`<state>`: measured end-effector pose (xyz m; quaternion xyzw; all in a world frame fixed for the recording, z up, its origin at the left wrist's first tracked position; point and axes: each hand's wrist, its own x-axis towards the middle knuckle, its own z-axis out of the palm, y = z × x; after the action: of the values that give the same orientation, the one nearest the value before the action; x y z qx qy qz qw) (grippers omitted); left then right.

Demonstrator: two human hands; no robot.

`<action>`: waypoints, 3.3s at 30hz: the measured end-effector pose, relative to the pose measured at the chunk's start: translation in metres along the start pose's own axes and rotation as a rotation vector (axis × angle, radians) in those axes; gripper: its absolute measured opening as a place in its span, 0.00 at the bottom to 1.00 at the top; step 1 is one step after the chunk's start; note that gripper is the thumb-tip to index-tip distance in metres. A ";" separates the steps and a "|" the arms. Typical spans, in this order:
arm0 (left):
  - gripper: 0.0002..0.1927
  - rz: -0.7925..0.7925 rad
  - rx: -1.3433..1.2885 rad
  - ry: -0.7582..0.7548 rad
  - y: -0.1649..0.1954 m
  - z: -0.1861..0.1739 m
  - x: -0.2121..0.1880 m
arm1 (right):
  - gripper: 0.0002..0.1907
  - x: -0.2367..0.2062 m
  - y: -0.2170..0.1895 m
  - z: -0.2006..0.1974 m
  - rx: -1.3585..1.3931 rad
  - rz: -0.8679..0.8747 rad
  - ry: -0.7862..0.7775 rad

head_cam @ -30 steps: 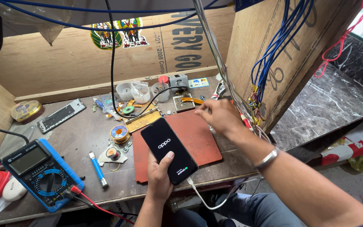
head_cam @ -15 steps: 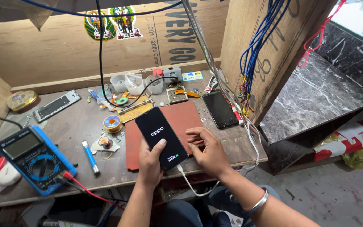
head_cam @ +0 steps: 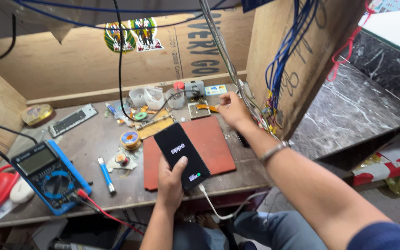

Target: The person holds a smartphone connected to a charging cable, unplugs the cable, and looks at a small printed card. They then open the phone's back cover, remove an internal plate and battery, handle the components, reassemble the phone, and power it on while watching the boot screen.

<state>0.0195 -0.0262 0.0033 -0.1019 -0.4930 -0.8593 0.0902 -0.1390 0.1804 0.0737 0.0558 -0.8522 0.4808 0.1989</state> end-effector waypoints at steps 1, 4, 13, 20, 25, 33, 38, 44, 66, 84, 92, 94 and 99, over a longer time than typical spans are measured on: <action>0.23 -0.006 0.007 0.005 0.000 -0.001 0.002 | 0.25 0.018 -0.003 0.003 -0.036 -0.007 0.029; 0.23 -0.036 -0.004 0.006 -0.001 -0.006 0.010 | 0.28 0.061 -0.003 0.012 -0.273 0.057 0.051; 0.27 -0.080 -0.070 0.003 -0.020 -0.026 0.032 | 0.53 0.137 -0.019 0.052 -0.754 0.456 -0.195; 0.31 -0.082 -0.073 -0.022 -0.017 -0.029 0.035 | 0.52 0.163 -0.006 0.057 -0.723 0.680 -0.271; 0.31 -0.158 -0.134 0.004 -0.012 -0.026 0.033 | 0.27 0.162 0.015 0.056 -0.434 0.549 -0.196; 0.28 -0.080 -0.103 -0.013 -0.003 -0.020 0.028 | 0.12 0.015 0.040 0.028 0.435 0.150 -0.014; 0.29 -0.058 -0.121 -0.018 0.000 -0.014 0.020 | 0.14 -0.107 0.019 0.004 0.793 0.327 -0.154; 0.27 -0.020 -0.134 -0.029 -0.004 -0.010 0.011 | 0.14 -0.143 0.014 -0.001 0.743 0.317 -0.283; 0.20 0.118 0.446 -0.152 -0.007 0.002 -0.003 | 0.32 -0.161 0.012 -0.020 0.873 0.106 -0.229; 0.12 0.130 0.594 -0.146 -0.018 -0.002 -0.004 | 0.27 -0.168 0.016 -0.016 0.879 0.075 -0.319; 0.13 0.108 0.543 -0.141 -0.017 -0.001 -0.005 | 0.26 -0.166 0.021 -0.018 0.903 0.112 -0.338; 0.13 0.107 0.535 -0.137 -0.018 -0.002 -0.005 | 0.26 -0.166 0.022 -0.018 0.892 0.116 -0.336; 0.13 0.083 0.523 -0.131 -0.021 -0.007 -0.004 | 0.26 -0.166 0.024 -0.014 0.866 0.104 -0.334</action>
<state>0.0171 -0.0215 -0.0189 -0.1505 -0.6985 -0.6898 0.1164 0.0101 0.1884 -0.0042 0.1678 -0.5949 0.7861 -0.0071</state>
